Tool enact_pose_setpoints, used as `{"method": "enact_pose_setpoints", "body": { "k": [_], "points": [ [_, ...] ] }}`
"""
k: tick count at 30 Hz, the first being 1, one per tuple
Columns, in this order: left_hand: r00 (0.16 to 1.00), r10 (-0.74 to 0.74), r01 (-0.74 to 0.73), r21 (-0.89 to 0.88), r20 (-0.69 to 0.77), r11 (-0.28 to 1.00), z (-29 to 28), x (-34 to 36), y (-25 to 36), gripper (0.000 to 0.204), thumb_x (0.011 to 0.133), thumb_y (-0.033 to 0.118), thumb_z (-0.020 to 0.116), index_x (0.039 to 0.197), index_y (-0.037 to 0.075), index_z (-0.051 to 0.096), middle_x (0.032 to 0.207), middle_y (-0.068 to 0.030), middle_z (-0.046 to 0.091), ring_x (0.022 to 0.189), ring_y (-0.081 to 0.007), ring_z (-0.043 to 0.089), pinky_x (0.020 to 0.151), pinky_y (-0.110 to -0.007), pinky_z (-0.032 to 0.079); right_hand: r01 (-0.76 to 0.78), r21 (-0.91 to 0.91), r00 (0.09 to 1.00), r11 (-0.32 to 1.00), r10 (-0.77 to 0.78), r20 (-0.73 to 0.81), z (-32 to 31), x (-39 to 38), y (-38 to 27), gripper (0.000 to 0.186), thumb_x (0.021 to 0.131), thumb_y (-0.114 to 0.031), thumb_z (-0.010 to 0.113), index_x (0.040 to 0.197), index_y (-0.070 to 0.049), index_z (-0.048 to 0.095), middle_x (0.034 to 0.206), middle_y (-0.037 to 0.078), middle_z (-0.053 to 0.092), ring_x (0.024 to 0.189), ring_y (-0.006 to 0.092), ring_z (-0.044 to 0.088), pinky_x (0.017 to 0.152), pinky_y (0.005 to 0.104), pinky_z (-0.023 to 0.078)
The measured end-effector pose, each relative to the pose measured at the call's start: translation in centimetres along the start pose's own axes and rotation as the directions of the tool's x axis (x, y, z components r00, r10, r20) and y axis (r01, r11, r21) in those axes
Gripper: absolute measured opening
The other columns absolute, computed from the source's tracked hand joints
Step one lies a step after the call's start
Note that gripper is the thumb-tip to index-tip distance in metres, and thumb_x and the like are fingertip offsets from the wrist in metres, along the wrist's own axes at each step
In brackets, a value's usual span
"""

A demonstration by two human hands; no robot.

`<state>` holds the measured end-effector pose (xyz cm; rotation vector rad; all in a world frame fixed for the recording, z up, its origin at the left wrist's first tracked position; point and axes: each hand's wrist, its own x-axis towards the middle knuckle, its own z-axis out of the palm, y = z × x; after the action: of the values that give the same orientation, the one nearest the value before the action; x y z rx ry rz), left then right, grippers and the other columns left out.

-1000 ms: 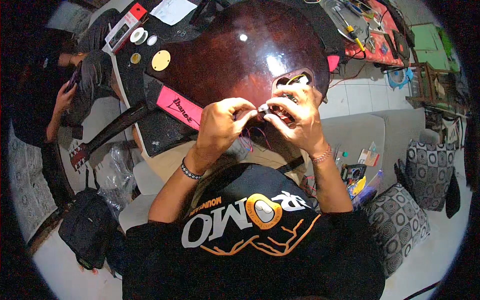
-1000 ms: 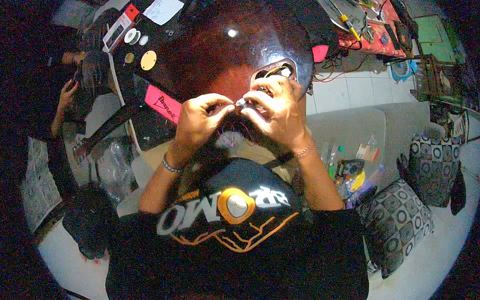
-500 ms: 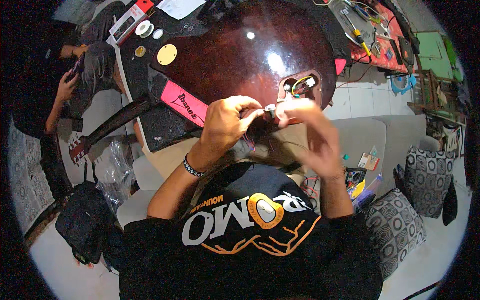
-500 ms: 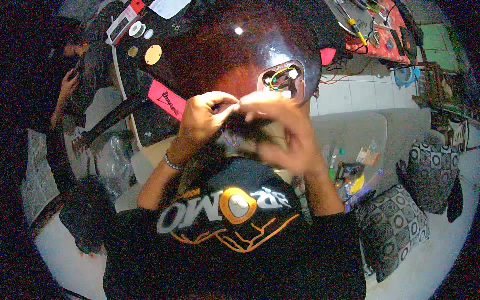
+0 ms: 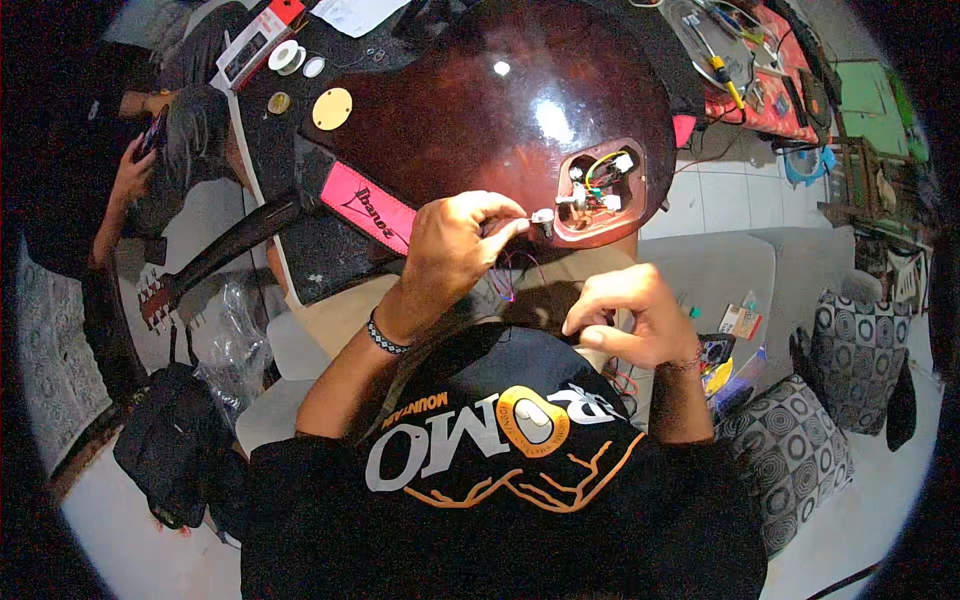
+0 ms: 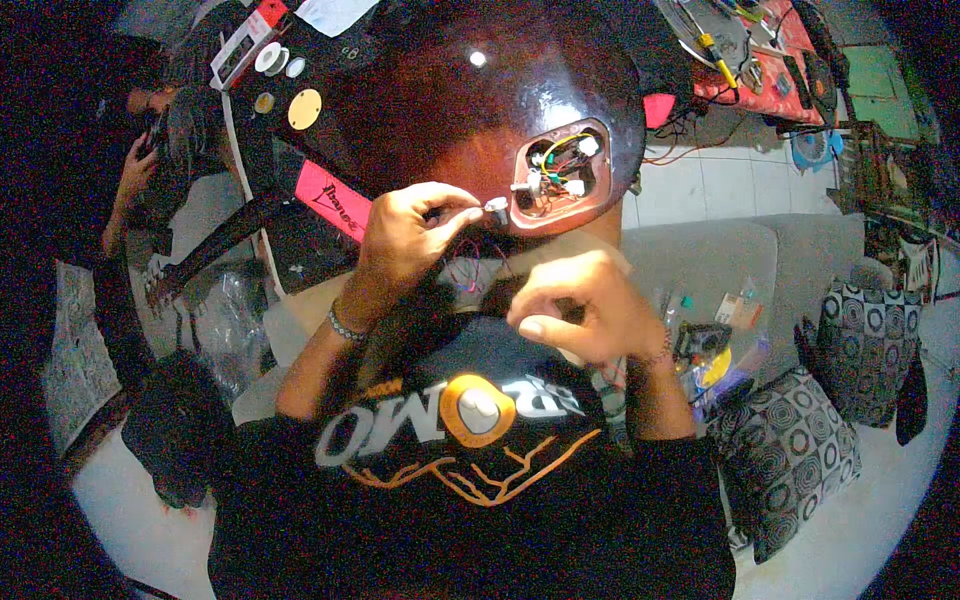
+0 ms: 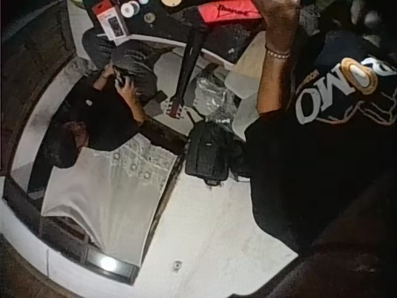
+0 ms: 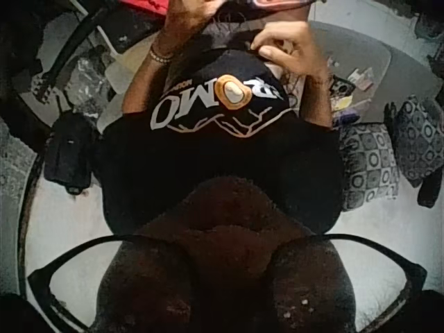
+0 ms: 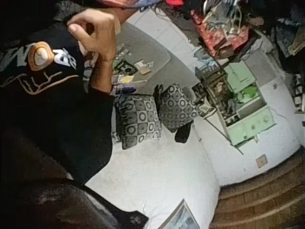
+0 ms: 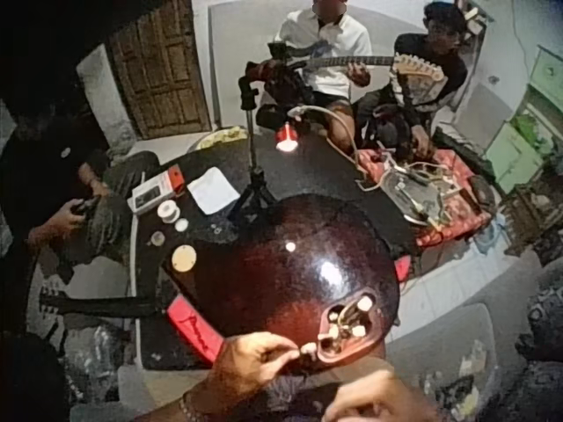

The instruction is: Repairing the internal electronics and wiring of an electric guitar.

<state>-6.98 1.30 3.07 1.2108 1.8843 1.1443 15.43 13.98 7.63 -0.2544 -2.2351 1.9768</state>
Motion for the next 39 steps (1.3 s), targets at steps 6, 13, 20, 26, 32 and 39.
{"method": "enact_pose_setpoints", "body": {
  "k": [6, 13, 20, 26, 32, 39],
  "points": [
    [0.991, 0.114, -0.117, 0.033, 0.066, 0.993, 1.1, 0.2, -2.0, 0.019, 0.087, 0.018, 0.08, 0.101, 0.005, 0.079, 0.097, -0.012, 0.078, 0.09, -0.0268, 0.075, 0.084, -0.038, 0.058, -0.486, -0.341, 0.862, 0.804, 0.505, -0.038, -0.4, -5.3, 9.4, 0.037, 0.098, -0.03, 0.072, 0.082, 0.004, 0.073, 0.065, 0.012, 0.068, 0.059, 0.0153, 0.062, 0.059, 0.0354, 0.05],
    [0.994, 0.109, -0.109, 0.031, 0.012, 0.994, 0.8, 0.1, -0.8, 0.017, 0.088, 0.021, 0.077, 0.095, 0.006, 0.077, 0.089, -0.014, 0.076, 0.083, -0.031, 0.075, 0.074, -0.042, 0.057, -0.679, 0.266, 0.687, 0.684, 0.72, -0.098, -2.0, -9.0, 18.1, 0.05, 0.107, -0.04, 0.058, 0.084, 0.002, 0.073, 0.057, 0.009, 0.065, 0.037, 0.0166, 0.055, 0.037, 0.0281, 0.041],
    [0.999, 0.028, -0.029, 0.02, 0.033, 0.999, 0.8, -0.2, -1.1, 0.013, 0.089, 0.015, 0.079, 0.097, 0.005, 0.078, 0.094, -0.0118, 0.077, 0.085, -0.0254, 0.075, 0.076, -0.037, 0.057, -0.259, 0.537, 0.772, 0.803, 0.506, -0.385, -3.6, -10.3, 20.5, 0.053, 0.109, -0.045, 0.051, 0.093, 0.002, 0.068, 0.051, 0.004, 0.054, 0.035, 0.0135, 0.044, 0.04, 0.0249, 0.034],
    [0.997, -0.031, 0.033, -0.02, 0.072, 0.999, 1.6, -0.1, -0.7, 0.013, 0.088, 0.015, 0.079, 0.097, 0.006, 0.078, 0.093, -0.0114, 0.077, 0.084, -0.0245, 0.074, 0.076, -0.037, 0.057, -0.277, 0.468, 0.44, 0.84, 0.543, -0.715, -6.0, -14.6, 26.4, 0.041, 0.108, -0.039, 0.058, 0.1, 0.0, 0.068, 0.07, -0.004, 0.056, 0.06, 0.0052, 0.048, 0.053, 0.0246, 0.039],
    [0.999, -0.044, 0.047, -0.159, 0.021, 0.986, 0.5, 0.1, -0.4, 0.015, 0.09, 0.015, 0.078, 0.094, 0.0, 0.079, 0.091, -0.0121, 0.079, 0.084, -0.0194, 0.075, 0.079, -0.034, 0.058, -0.652, -0.113, 0.493, 0.75, 0.306, -0.814, -3.4, -10.2, 21.2, 0.037, 0.104, -0.029, 0.064, 0.122, 0.003, 0.069, 0.115, 0.017, 0.075, 0.103, 0.0256, 0.069, 0.095, 0.0368, 0.052],
    [0.999, 0.036, -0.036, -0.023, 0.002, 0.999, 0.2, 0.4, -0.9, 0.012, 0.088, 0.012, 0.081, 0.095, 0.003, 0.078, 0.087, -0.0124, 0.076, 0.075, -0.0219, 0.073, 0.067, -0.033, 0.054, -0.621, -0.309, 0.559, 0.72, 0.132, -0.818, -3.4, -11.3, 24.5, 0.028, 0.101, -0.023, 0.068, 0.108, 0.003, 0.074, 0.098, 0.017, 0.076, 0.089, 0.0235, 0.071, 0.084, 0.0367, 0.055]
  ]
}}
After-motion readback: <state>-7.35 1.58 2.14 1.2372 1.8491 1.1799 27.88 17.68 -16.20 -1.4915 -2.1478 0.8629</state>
